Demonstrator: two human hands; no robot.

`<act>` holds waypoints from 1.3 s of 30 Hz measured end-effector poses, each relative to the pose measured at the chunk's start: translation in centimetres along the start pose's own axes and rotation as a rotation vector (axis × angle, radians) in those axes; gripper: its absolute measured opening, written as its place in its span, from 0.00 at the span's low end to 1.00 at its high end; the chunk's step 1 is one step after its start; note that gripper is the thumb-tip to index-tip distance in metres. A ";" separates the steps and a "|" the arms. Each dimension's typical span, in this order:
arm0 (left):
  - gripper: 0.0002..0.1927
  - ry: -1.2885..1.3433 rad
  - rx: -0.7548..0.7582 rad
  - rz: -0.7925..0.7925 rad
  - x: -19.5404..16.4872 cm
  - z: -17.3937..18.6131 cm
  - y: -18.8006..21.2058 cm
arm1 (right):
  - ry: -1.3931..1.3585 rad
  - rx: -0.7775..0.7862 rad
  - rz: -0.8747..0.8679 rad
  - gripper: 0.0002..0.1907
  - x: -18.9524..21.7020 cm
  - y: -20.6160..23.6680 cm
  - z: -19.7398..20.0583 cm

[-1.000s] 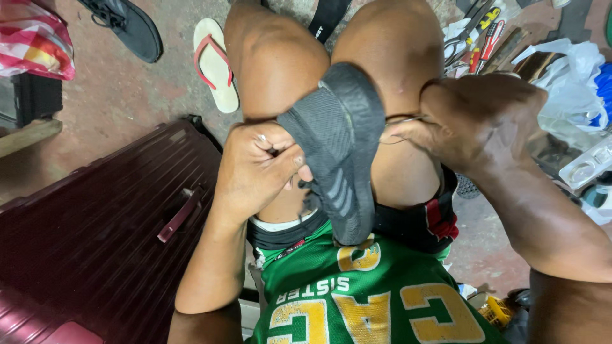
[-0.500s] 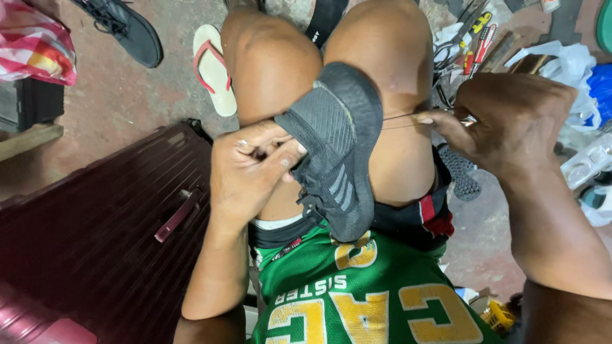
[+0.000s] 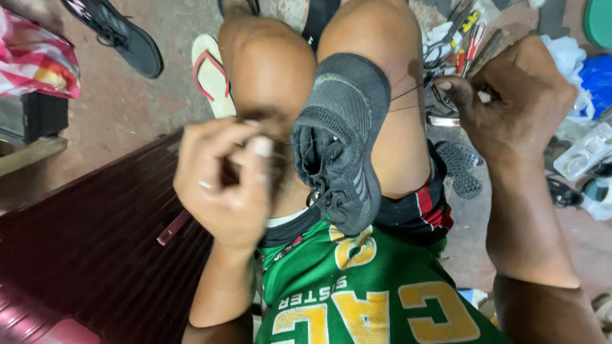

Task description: The person sews a black slip-on shoe using a needle and thread. They repeatedly pass the needle through the shoe's upper and pull the thread to secure stitches while holding the shoe on their lap.

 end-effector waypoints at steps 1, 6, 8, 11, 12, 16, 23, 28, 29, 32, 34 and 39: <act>0.07 -0.018 0.031 -0.035 -1.0 -0.5 0.1 | -0.016 -0.027 -0.006 0.27 0.0 0.1 0.0; 0.18 -0.156 0.246 -0.273 -5.0 -4.0 0.0 | 0.023 -0.102 0.063 0.25 0.3 0.2 0.7; 0.20 -0.183 0.293 -0.247 -5.1 -4.5 -0.3 | 0.067 -0.079 0.072 0.25 -0.1 0.4 1.5; 0.20 -0.183 0.225 -0.246 -4.4 -4.3 -0.9 | 0.019 -0.041 0.060 0.20 -0.7 0.1 1.6; 0.20 -0.167 0.224 -0.235 -4.1 -4.3 -0.9 | 0.034 -0.038 0.021 0.20 -1.0 0.5 2.2; 0.21 -0.078 0.240 -0.083 -3.3 -3.9 -0.4 | 0.033 -0.099 0.040 0.23 -1.5 0.2 2.7; 0.17 -0.192 0.167 -0.265 -6.0 -3.7 0.7 | -0.202 -0.004 -0.072 0.31 0.6 2.8 3.3; 0.16 -0.171 0.289 -0.416 -8.1 -7.5 1.5 | -0.276 0.005 -0.094 0.29 1.6 2.6 4.8; 0.14 -0.181 0.305 -0.413 -7.9 -8.4 1.1 | -0.261 -0.008 -0.065 0.29 1.9 2.5 5.1; 0.09 -0.170 0.338 -0.396 -7.3 -9.9 0.5 | -0.262 -0.011 -0.030 0.29 2.3 1.9 5.9; 0.07 -0.103 0.333 -0.379 -6.7 -10.0 0.2 | -0.260 0.019 0.027 0.28 2.8 1.4 5.6; 0.04 0.028 0.303 -0.296 -4.8 -8.5 1.3 | -0.585 -0.098 0.371 0.28 6.3 1.0 4.3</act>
Point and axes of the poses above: each hand's wrist, its own y-axis away from the middle knuckle, its own z-axis out of the back of the hand, x = y × z, the point moved 4 cm from there along -y, towards the middle knuckle, and after that the axes turned 11 degrees about y, right-handed, at the moved point
